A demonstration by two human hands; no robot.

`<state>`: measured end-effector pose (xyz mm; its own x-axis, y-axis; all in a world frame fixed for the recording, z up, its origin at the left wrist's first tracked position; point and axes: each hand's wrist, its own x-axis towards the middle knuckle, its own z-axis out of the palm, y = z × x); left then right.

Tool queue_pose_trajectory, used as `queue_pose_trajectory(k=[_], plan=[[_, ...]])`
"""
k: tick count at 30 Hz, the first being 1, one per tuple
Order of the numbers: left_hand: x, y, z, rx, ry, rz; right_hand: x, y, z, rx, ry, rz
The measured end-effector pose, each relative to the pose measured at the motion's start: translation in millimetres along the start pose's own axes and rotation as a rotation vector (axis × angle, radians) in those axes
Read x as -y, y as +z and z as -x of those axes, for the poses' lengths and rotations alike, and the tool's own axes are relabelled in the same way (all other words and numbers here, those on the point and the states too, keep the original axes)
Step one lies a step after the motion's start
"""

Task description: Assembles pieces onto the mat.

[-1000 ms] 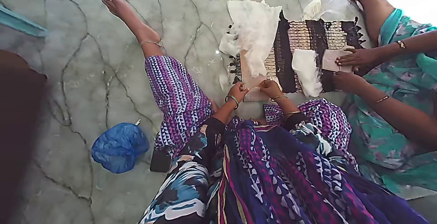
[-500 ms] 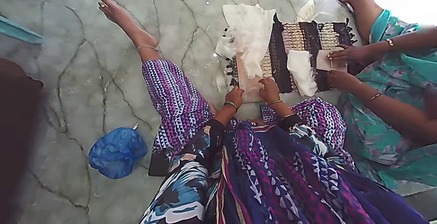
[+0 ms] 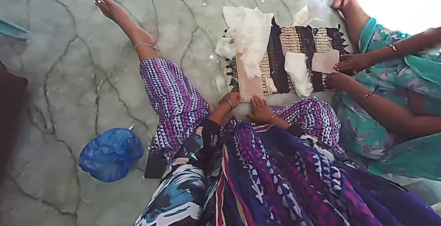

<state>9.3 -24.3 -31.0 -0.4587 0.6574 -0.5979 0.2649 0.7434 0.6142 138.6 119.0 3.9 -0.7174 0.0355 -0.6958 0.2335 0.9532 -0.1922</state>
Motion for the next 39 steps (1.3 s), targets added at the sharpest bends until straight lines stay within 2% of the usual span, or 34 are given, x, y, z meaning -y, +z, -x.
queue_pose_trajectory(k=[2, 5, 8, 13, 15, 18, 19, 22, 23, 27, 33, 39], plan=[[3, -2, -2, 0.040, -0.005, -0.017, 4, -14, 10, 0.026, 0.003, -0.001], [0, -1, 2, -0.083, -0.047, 0.030, 3, -20, 4, -0.208, -0.007, -0.058], [-11, -9, 6, -0.120, -0.100, 0.005, 2, -19, -21, -0.256, -0.014, -0.043], [-11, -11, 7, -0.103, -0.100, -0.033, 3, -7, -40, -0.217, -0.003, -0.018], [-4, -4, 5, -0.107, -0.073, -0.031, 4, 1, -28, -0.139, -0.003, -0.018], [-15, -13, 9, -0.030, -0.060, -0.093, 2, -9, -4, 0.010, 0.002, 0.017], [-18, -15, 11, -0.021, -0.059, -0.104, 4, -14, 1, 0.018, 0.003, 0.026], [-21, -15, 12, -0.042, -0.064, -0.137, 6, -22, -2, -0.208, 0.003, -0.037], [-22, -14, 13, -0.044, -0.066, -0.147, 5, -21, -7, -0.232, 0.006, -0.043], [-23, -11, 15, -0.023, -0.078, -0.154, 2, -1, -24, -0.158, 0.012, -0.025], [-27, -11, 14, 0.094, -0.014, -0.277, 7, -5, 3, 0.015, 0.005, -0.025], [-21, -12, 18, 0.031, 0.081, -0.290, 2, -26, 1, -0.311, 0.062, 0.012]])
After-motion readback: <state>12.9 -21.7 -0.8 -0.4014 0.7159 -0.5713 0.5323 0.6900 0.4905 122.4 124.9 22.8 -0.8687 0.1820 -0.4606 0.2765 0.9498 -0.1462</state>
